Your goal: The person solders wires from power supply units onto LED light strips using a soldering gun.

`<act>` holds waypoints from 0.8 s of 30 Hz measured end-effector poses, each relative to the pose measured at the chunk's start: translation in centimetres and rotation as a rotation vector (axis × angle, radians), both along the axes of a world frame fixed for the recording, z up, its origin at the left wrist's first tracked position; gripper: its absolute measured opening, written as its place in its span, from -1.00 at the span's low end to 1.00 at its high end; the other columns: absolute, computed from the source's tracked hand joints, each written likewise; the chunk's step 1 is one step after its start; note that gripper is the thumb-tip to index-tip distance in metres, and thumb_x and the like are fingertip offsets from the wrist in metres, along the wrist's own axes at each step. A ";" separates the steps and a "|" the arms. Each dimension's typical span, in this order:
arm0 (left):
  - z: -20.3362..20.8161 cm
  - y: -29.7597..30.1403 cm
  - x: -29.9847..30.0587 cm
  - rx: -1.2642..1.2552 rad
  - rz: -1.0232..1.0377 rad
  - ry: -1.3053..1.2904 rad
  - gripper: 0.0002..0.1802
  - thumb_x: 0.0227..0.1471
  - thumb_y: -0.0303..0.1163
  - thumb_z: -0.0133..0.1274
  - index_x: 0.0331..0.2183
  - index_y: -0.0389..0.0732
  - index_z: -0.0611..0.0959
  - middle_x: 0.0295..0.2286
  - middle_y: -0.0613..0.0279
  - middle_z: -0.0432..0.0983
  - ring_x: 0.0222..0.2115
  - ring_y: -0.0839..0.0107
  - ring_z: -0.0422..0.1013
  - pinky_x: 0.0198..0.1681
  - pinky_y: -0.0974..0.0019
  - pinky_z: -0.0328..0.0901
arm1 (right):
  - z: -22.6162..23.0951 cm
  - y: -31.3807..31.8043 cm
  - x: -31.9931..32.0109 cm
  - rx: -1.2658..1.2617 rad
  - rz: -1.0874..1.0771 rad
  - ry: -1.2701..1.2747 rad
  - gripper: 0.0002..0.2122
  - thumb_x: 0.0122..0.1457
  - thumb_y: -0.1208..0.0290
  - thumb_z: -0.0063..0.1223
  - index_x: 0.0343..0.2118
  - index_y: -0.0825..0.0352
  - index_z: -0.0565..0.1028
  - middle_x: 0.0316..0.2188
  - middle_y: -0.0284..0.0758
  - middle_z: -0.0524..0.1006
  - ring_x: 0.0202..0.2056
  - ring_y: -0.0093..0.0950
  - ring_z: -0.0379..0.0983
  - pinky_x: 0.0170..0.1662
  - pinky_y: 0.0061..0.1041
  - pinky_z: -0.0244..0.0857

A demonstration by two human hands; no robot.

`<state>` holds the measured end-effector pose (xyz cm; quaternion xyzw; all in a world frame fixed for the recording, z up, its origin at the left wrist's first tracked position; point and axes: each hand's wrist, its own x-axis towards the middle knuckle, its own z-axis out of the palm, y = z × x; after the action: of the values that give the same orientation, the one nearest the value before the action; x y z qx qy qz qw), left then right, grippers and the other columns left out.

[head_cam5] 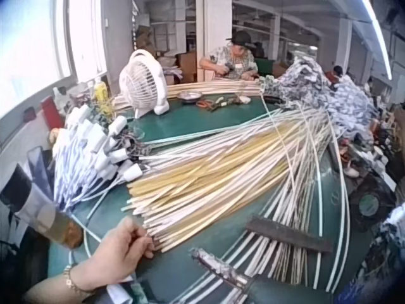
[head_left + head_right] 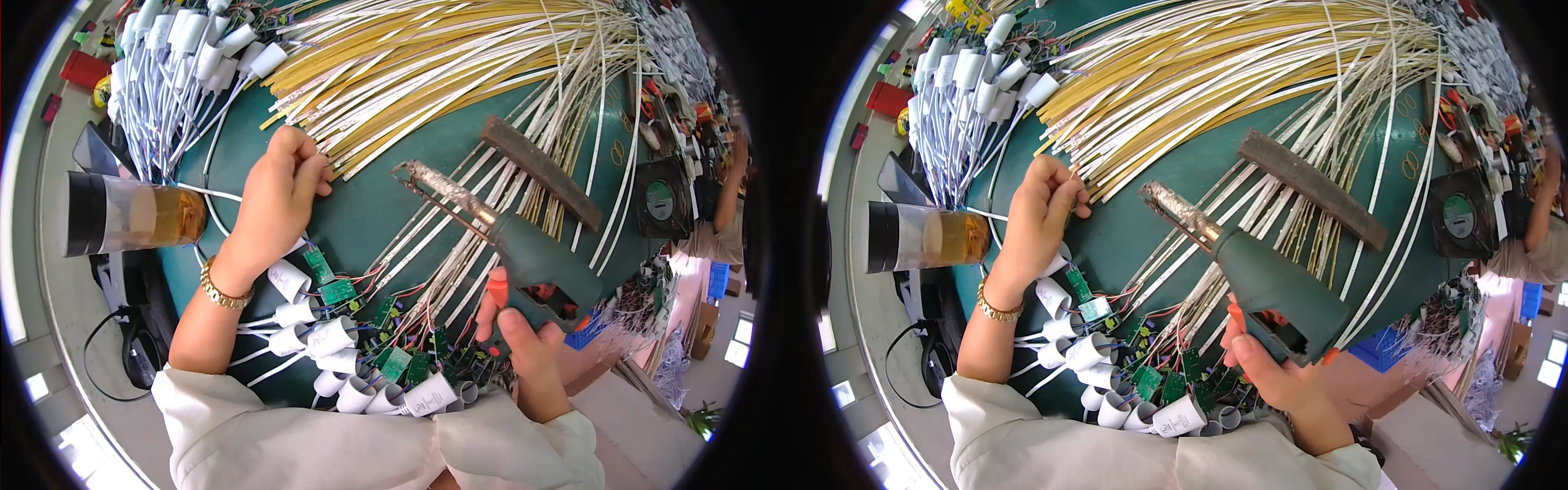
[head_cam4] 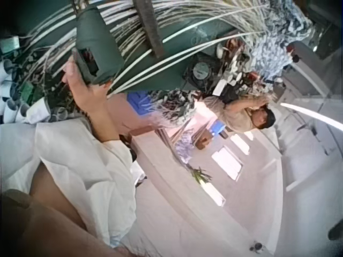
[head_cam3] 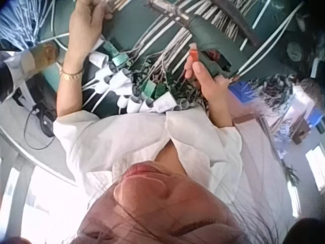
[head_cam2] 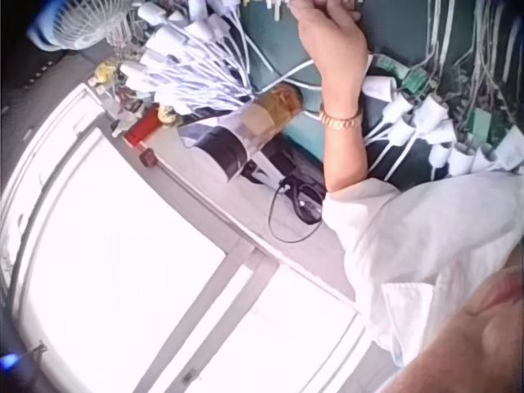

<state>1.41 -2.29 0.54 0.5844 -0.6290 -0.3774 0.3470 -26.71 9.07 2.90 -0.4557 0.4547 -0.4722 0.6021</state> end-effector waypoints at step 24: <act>2.1 2.9 -1.0 -0.374 -0.370 -0.884 -0.83 -0.21 -0.60 0.16 -0.44 -0.23 0.57 -0.46 0.15 0.45 -0.40 0.15 0.39 -0.34 0.17 0.30 | 0.6 -1.1 1.5 -0.055 -0.011 0.072 -0.59 0.14 0.33 0.07 -0.04 0.52 0.34 -0.58 -0.22 0.46 -0.63 -0.51 0.38 -0.55 -0.56 0.28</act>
<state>0.41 0.60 2.63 0.4949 -0.8653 -0.0302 0.0738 -25.21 7.94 3.54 -0.4864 0.4652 -0.4711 0.5701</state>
